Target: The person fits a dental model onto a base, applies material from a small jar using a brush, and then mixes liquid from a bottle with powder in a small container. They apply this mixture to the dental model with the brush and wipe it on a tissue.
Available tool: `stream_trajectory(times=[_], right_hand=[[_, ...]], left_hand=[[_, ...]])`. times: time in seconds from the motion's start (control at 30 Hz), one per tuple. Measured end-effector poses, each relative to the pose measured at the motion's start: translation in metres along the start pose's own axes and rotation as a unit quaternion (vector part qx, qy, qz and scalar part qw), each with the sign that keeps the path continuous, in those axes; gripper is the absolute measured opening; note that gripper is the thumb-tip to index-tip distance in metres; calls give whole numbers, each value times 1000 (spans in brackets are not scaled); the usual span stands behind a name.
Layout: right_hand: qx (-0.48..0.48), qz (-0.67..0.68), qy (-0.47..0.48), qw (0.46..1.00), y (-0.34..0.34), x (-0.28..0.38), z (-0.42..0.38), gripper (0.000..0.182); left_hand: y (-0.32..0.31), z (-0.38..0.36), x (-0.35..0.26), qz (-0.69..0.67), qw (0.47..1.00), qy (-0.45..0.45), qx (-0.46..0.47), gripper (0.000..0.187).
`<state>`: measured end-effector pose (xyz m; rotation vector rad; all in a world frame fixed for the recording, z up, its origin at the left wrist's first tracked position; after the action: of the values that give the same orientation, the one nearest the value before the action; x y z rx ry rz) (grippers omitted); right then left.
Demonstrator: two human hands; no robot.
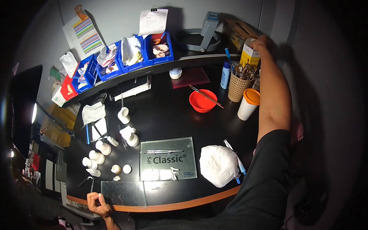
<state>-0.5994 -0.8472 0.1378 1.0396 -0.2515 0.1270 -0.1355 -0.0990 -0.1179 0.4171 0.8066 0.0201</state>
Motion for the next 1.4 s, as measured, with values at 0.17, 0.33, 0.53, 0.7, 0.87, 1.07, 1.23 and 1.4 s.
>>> stream_trajectory(times=[0.17, 0.33, 0.53, 0.7, 0.87, 1.07, 1.23, 1.4], right_hand=[[-33, -4, 6, 999, 55, 17, -4, 59], [-87, 9, 0, 996, 95, 31, -10, 51], [-137, 2, 43, 990, 112, 34, -10, 56], [-156, -1, 86, 984, 145, 39, -9, 51], [-185, 18, 184, 965, 198, 45, -25, 47], [-119, 262, 316, 904, 203, 75, -87, 35], [-17, 363, 342, 867, 192, 133, -194, 29], [22, 422, 335, 842, 170, 158, -249, 26]], left_hand=[[0, 3, -6, -16, 999, -34, 14, 19], [1, 2, 0, -29, 998, -48, 18, 20], [1, 2, 3, -32, 999, -23, 8, 18], [1, 5, -6, -53, 997, -51, 4, 19], [4, 36, -53, -53, 985, -163, 31, 13], [-75, 120, -182, -93, 920, -315, 214, 19], [-211, 132, -259, -179, 910, -252, 275, 133], [-280, 115, -299, -236, 934, -171, 209, 126]])
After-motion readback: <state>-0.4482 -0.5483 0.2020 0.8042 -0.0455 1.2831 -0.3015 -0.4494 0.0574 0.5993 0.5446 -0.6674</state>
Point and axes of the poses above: each hand's wrist, its own z-axis towards the middle knuckle, its own y-axis out of the back of the hand, x = y × z, the point moved 2 cm from there along z, towards the middle knuckle, and after that the axes turned 9 degrees about y, right-handed, at the moved point
